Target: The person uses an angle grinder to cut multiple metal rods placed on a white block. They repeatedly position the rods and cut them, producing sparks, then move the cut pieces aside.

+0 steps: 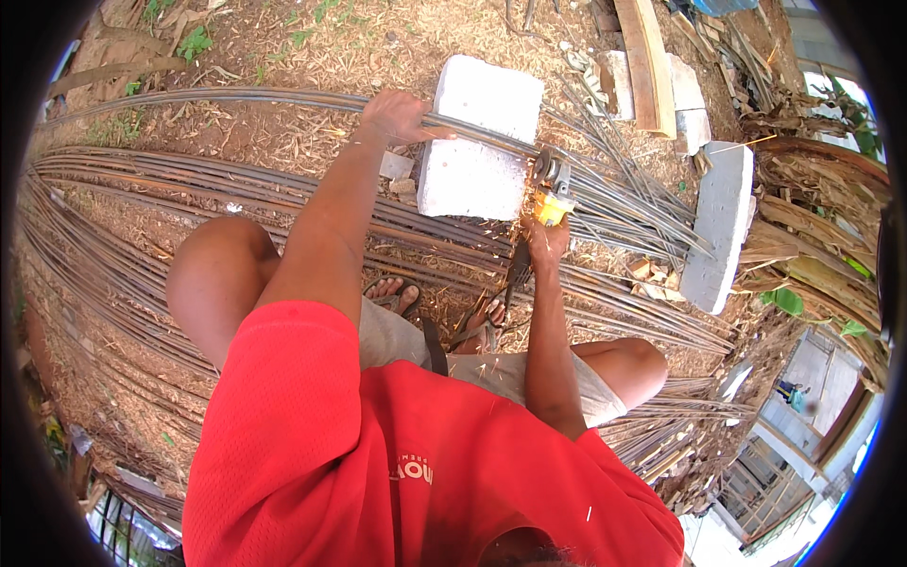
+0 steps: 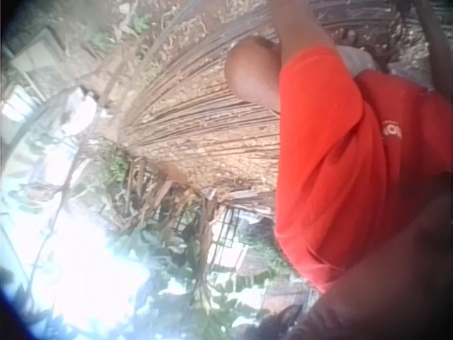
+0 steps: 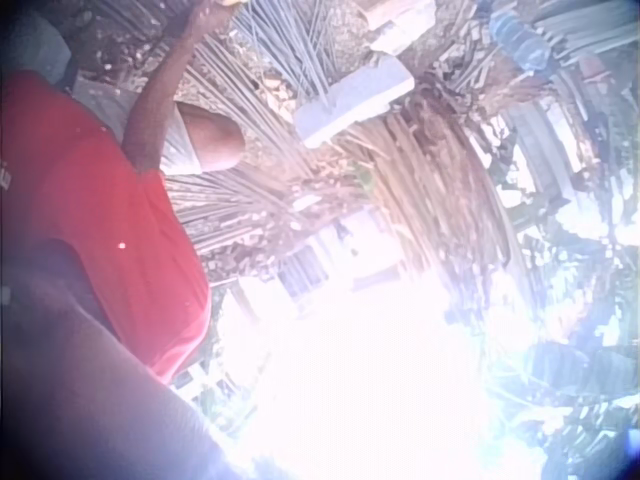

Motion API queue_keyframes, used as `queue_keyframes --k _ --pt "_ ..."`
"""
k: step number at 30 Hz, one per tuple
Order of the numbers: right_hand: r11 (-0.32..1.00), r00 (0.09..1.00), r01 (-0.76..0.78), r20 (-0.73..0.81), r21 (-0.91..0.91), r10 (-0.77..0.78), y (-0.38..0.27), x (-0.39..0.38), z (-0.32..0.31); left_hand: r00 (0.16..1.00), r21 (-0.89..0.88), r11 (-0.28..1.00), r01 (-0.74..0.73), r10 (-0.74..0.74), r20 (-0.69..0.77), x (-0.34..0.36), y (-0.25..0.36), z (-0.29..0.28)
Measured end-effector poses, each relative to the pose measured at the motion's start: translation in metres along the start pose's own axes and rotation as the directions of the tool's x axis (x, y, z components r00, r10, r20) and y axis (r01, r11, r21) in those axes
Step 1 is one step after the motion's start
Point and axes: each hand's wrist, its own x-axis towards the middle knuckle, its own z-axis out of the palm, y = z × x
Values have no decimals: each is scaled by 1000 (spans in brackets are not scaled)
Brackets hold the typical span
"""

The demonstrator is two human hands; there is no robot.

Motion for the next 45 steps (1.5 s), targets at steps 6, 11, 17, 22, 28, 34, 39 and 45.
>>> queue_keyframes --k 6,11,17,22,28,34,39,45 --pt "972 995 -89 -59 -218 78 -22 1 5 1000 -9 1000 16 -16 5 3 -1 5" --pt "988 991 -137 -10 -77 136 -34 -6 2 999 -21 999 41 -41 -30 0 1 4" --pt "993 1000 -27 18 118 25 -26 -9 5 998 -30 998 56 -56 11 2 0 3" --pt "978 979 -202 38 47 201 -2 -2 2 991 -42 999 -12 6 -135 0 -1 11" --pt "997 997 72 12 -10 -72 17 9 4 997 -1 1000 1 -1 -71 1 -1 7" --pt "966 989 -150 32 209 147 -12 1 6 998 -10 999 32 -32 -47 1 1 7" --pt "961 985 -173 -54 -217 165 -41 -4 7 999 3 1000 29 -29 -44 2 0 6" --pt "999 999 -43 27 19 43 -8 -2 2 998 3 1000 26 -26 -64 -1 2 5"
